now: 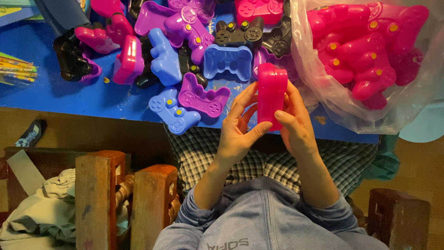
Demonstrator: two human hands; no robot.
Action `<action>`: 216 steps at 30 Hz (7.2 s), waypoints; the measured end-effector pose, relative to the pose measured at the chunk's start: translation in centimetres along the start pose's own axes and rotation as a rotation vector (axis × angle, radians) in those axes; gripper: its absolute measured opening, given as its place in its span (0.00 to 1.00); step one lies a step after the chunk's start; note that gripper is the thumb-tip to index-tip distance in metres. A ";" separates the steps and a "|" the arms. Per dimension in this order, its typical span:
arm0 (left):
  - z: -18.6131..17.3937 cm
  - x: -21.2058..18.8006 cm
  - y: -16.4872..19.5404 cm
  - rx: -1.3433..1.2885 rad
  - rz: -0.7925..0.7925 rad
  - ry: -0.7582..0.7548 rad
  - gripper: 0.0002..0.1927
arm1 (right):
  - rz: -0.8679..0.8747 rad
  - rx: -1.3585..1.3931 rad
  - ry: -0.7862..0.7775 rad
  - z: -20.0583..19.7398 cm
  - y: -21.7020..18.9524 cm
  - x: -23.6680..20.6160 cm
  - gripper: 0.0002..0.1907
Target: The person picks up pink plastic toy game controller halves from a blue work table, aligns the two shell halves, and presses them together to snap them closed. They place each assembled controller into a plastic bag on the table and repeat the assembly with additional controller shells.
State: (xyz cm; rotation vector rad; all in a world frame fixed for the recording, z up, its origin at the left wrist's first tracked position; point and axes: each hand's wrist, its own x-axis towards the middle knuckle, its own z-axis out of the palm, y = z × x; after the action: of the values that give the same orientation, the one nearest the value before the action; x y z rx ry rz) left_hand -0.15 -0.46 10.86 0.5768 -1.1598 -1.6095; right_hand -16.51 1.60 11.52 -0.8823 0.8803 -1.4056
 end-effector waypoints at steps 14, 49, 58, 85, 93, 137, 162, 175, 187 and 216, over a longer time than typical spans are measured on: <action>1.1 -0.1 1.5 0.552 0.190 -0.003 0.44 | -0.303 -0.574 -0.039 2.2 0.1 -1.3 0.51; -3.1 1.7 -1.9 -0.787 0.016 0.451 0.38 | -0.348 -0.979 -0.051 3.9 -1.9 -0.8 0.29; -2.7 2.1 -1.2 -0.507 0.040 0.486 0.35 | -0.343 -0.957 -0.036 3.7 -1.6 -0.8 0.28; -3.1 2.6 -1.2 0.255 0.455 0.531 0.33 | -0.669 -1.061 0.229 1.0 -1.7 -1.6 0.25; -1.9 2.2 -1.5 0.328 0.324 0.443 0.29 | -0.469 -0.064 0.503 -5.8 -4.2 -0.3 0.35; -3.6 0.0 -1.6 0.570 0.042 0.264 0.09 | -0.329 -1.557 0.067 1.6 2.7 22.6 0.28; -5.0 0.5 -2.4 0.469 0.031 0.259 0.09 | -0.234 -1.696 -0.149 0.9 2.8 22.3 0.40; -4.7 0.2 -3.9 0.242 -0.032 0.336 0.10 | -0.103 -0.012 -0.154 1.1 1.8 8.2 0.37; -2.0 0.0 0.1 0.489 0.124 0.329 0.08 | 0.243 0.643 -0.076 -1.8 3.1 3.5 0.33; -1.7 2.6 3.1 0.752 0.331 0.321 0.13 | 0.220 0.403 -0.177 -3.0 2.8 -0.3 0.41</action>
State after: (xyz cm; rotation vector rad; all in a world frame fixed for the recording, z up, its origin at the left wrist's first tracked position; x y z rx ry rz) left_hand 1.68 -3.52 13.35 1.0142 -1.5055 -0.7318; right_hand -18.03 1.89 7.74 -0.5721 0.5161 -1.2334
